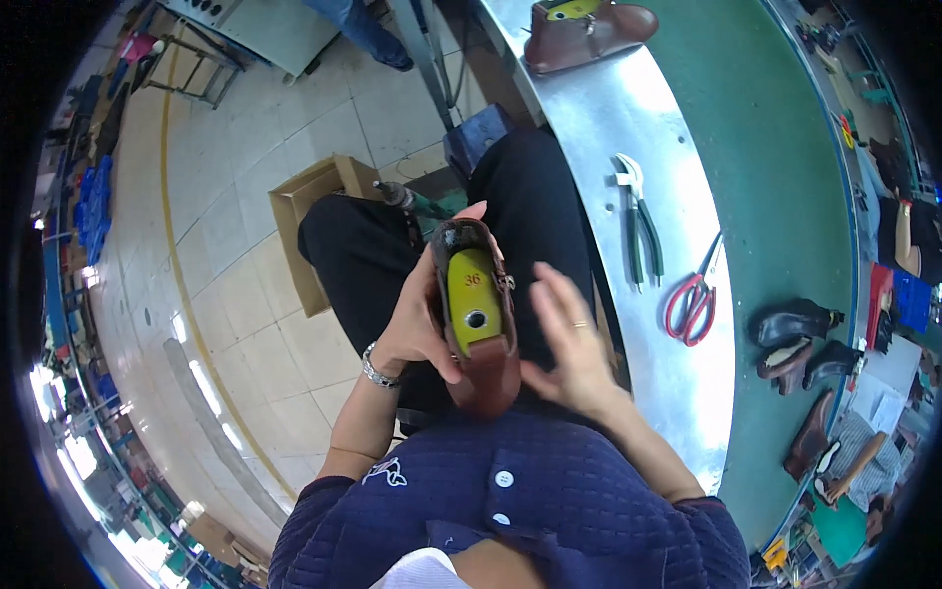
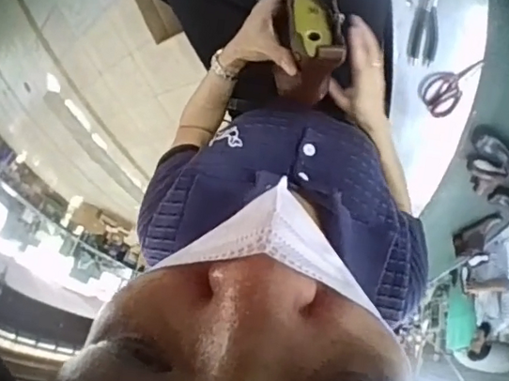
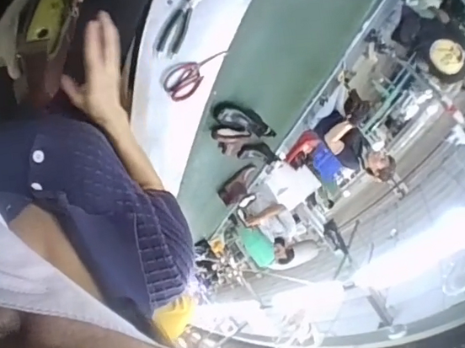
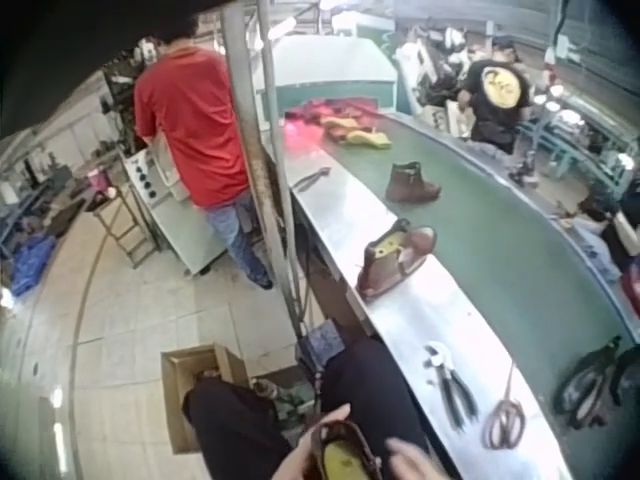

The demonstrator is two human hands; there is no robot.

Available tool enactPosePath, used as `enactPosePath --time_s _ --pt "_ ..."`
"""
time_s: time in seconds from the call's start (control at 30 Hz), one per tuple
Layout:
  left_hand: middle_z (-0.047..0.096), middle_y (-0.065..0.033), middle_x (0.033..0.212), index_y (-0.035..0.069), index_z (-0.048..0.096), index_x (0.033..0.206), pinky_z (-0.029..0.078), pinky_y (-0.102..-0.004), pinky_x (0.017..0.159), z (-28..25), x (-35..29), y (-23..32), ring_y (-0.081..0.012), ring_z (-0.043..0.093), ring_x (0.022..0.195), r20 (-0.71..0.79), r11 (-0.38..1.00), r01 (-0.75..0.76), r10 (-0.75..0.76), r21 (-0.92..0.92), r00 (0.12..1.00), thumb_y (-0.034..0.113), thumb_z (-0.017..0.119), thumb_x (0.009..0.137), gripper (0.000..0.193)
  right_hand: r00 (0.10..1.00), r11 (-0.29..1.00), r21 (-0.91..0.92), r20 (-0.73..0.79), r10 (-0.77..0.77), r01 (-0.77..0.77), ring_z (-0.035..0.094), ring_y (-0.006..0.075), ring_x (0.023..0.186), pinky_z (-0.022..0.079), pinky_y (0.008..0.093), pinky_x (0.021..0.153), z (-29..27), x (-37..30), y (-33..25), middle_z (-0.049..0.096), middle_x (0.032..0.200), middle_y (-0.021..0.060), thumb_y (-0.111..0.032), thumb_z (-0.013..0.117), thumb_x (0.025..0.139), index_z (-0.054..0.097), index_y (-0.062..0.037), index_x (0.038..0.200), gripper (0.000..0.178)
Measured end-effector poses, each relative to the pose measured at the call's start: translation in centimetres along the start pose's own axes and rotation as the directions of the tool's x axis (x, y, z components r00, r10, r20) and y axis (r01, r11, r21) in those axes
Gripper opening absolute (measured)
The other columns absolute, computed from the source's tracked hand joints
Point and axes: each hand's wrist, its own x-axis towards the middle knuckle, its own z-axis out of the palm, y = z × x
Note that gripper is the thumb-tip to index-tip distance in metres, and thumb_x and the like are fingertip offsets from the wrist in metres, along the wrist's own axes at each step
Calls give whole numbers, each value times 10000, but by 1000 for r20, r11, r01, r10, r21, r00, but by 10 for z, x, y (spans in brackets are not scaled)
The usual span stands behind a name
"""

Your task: Performing various shoe assembly and finishing tasks on a production line, including lasting and trimming.

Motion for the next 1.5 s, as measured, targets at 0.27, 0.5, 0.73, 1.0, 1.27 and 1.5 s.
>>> enactPosePath --time_s 0.27,0.5,0.73,1.0,1.27,1.5 --pt "170 -194 1562 67 -164 1517 198 -347 1151 -15 -23 -10 -265 224 1433 -60 1000 -26 25 -12 998 540 820 698 1364 943 782 527 169 286 -332 635 237 1094 494 352 935 -9 36 -15 611 1239 201 -162 801 761 319 63 1439 861" --pt "244 -191 1552 88 41 1546 325 -362 1108 -36 -50 5 -286 337 1392 -293 973 96 -156 -208 944 202 768 741 1091 992 861 492 85 95 -125 711 263 889 561 322 739 12 108 -34 688 1031 198 -247 744 839 349 -54 1463 764" --pt "457 -313 1367 -14 234 1480 519 -530 915 -51 -39 11 -368 614 1080 -253 813 21 -206 -582 945 671 530 831 989 939 968 100 -238 248 -230 708 226 798 556 313 719 -42 67 21 707 963 159 -129 682 880 638 -21 1168 311" --pt "466 -363 1318 -38 261 1460 548 -513 864 -61 -21 19 -369 624 1057 -251 762 -25 -182 -647 951 716 514 829 1016 601 502 -380 -684 413 -777 633 272 804 506 402 740 -108 -100 123 623 904 166 -199 763 778 577 34 1094 433" --pt "514 -273 1324 14 321 1451 484 -591 930 -80 -24 -7 -437 581 1117 -227 754 67 -279 -653 933 646 499 888 865 435 446 -151 -622 651 -882 643 227 600 513 358 585 -101 -118 133 681 731 122 -186 770 739 585 26 1102 459" --pt "539 -120 1325 2 398 1407 406 -347 1030 -73 -57 -3 -239 521 1204 -601 995 69 -98 -71 793 233 595 963 538 547 350 863 -105 831 -365 494 108 624 377 257 556 -93 -38 70 519 719 -4 -145 705 825 556 -48 990 242"
